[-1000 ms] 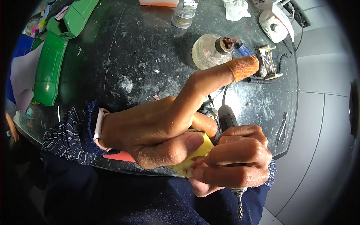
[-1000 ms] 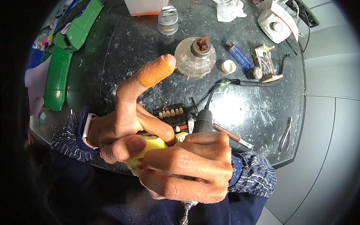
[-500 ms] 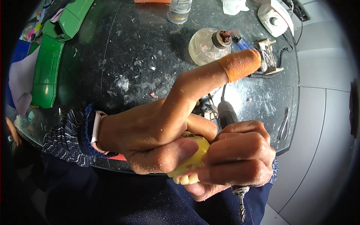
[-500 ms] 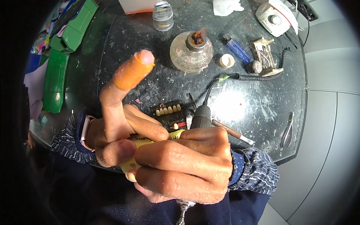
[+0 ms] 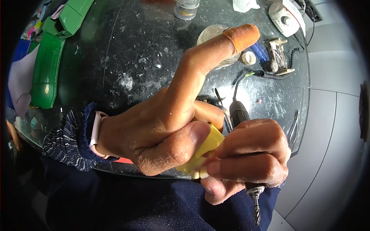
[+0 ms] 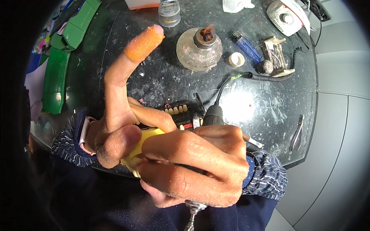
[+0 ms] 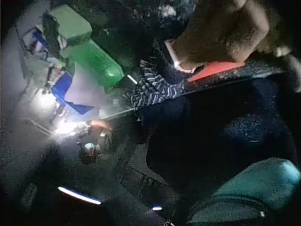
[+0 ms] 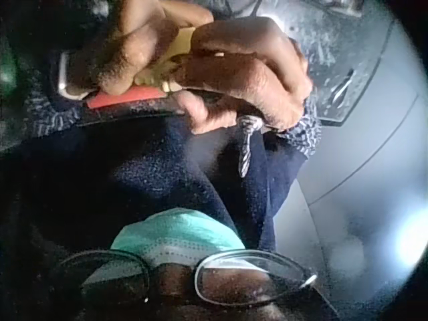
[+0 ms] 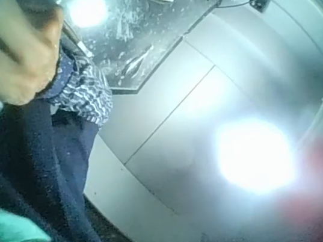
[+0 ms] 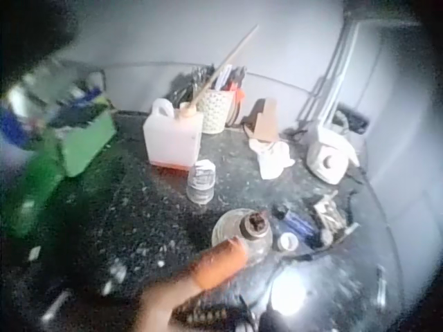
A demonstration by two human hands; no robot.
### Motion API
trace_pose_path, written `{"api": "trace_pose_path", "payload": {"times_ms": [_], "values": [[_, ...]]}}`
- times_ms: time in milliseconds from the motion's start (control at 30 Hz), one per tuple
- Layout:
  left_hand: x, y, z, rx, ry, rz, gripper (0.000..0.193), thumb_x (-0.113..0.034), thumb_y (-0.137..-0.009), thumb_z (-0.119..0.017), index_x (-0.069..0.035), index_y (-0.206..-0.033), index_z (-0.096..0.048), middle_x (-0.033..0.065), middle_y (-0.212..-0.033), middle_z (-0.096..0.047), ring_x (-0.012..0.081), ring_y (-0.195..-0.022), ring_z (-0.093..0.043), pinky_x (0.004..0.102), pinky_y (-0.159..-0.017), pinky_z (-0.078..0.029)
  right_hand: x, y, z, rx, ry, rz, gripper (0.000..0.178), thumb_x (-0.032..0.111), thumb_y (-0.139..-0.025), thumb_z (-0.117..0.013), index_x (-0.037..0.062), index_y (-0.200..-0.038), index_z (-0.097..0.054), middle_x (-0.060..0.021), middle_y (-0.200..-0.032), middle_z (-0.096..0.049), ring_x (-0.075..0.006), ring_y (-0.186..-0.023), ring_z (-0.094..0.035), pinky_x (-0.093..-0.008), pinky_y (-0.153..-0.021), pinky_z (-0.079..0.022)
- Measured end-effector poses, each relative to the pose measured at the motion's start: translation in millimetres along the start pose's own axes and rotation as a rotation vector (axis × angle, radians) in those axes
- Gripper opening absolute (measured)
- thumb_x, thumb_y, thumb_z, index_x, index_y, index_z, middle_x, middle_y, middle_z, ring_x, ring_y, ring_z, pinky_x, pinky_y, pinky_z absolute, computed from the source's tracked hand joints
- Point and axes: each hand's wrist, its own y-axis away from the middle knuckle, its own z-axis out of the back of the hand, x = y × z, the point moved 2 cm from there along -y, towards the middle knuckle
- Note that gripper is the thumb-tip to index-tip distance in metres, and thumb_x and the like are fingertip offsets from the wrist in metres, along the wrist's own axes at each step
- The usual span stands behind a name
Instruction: The person uses a rotary tool to sand and shape individual prosthetic teeth and a dental model, periodically checking the fit by placing the teeth into the model.
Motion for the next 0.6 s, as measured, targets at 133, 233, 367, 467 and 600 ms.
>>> {"api": "trace_pose_path", "payload": {"times_ms": [133,233,367,467,600], "values": [[4,7,-2,0.046,-0.081,-0.138,0.08,-0.018,-0.083,-0.037,0.004,-0.134,0.022,0.0365,-0.115,-0.043,0.0169,-0.059,-0.058,0.0277,-0.054,-0.048,2,2,-1,-0.022,0.007,-0.037,0.021,0.023,-0.063,-0.078,0.0124,-0.068,-0.061,-0.0039,-0.068,-0.058,-0.0103,-0.057,-0.053,-0.0229,-0.048,-0.04],[-16,-7,-18,-0.073,-0.117,-0.108,0.085,-0.024,-0.085,-0.038,0.003,-0.133,0.027,0.0369,-0.108,-0.049,0.0163,-0.061,-0.059,0.0262,-0.055,-0.048,-4,1,-2,0.006,-0.013,0.0,0.021,0.024,-0.064,-0.078,0.0123,-0.068,-0.061,-0.0046,-0.068,-0.058,-0.0101,-0.056,-0.052,-0.0225,-0.046,-0.04],[-18,-5,-21,-0.097,-0.12,-0.081,0.084,-0.025,-0.086,-0.038,0.002,-0.134,0.026,0.0334,-0.101,-0.051,0.0154,-0.06,-0.058,0.0255,-0.054,-0.046,-3,1,0,0.018,0.004,0.001,0.022,0.024,-0.064,-0.078,0.0123,-0.069,-0.061,-0.0048,-0.068,-0.058,-0.01,-0.055,-0.051,-0.0225,-0.046,-0.04],[-13,0,-14,-0.027,-0.121,-0.072,0.083,-0.026,-0.087,-0.039,0.001,-0.134,0.024,0.0304,-0.097,-0.052,0.0147,-0.06,-0.056,0.025,-0.054,-0.045,-4,0,0,-0.004,0.012,0.034,0.023,0.025,-0.064,-0.079,0.0116,-0.069,-0.061,-0.0052,-0.068,-0.057,-0.01,-0.054,-0.05,-0.022,-0.046,-0.04],[-13,1,-10,0.016,-0.106,-0.039,0.082,-0.028,-0.088,-0.039,0.0,-0.136,0.022,0.0265,-0.091,-0.053,0.0137,-0.059,-0.055,0.0243,-0.053,-0.043,-4,0,0,0.008,-0.026,-0.003,0.023,0.024,-0.065,-0.079,0.0111,-0.07,-0.061,-0.0055,-0.068,-0.057,-0.0095,-0.054,-0.051,-0.0209,-0.045,-0.04]]}}
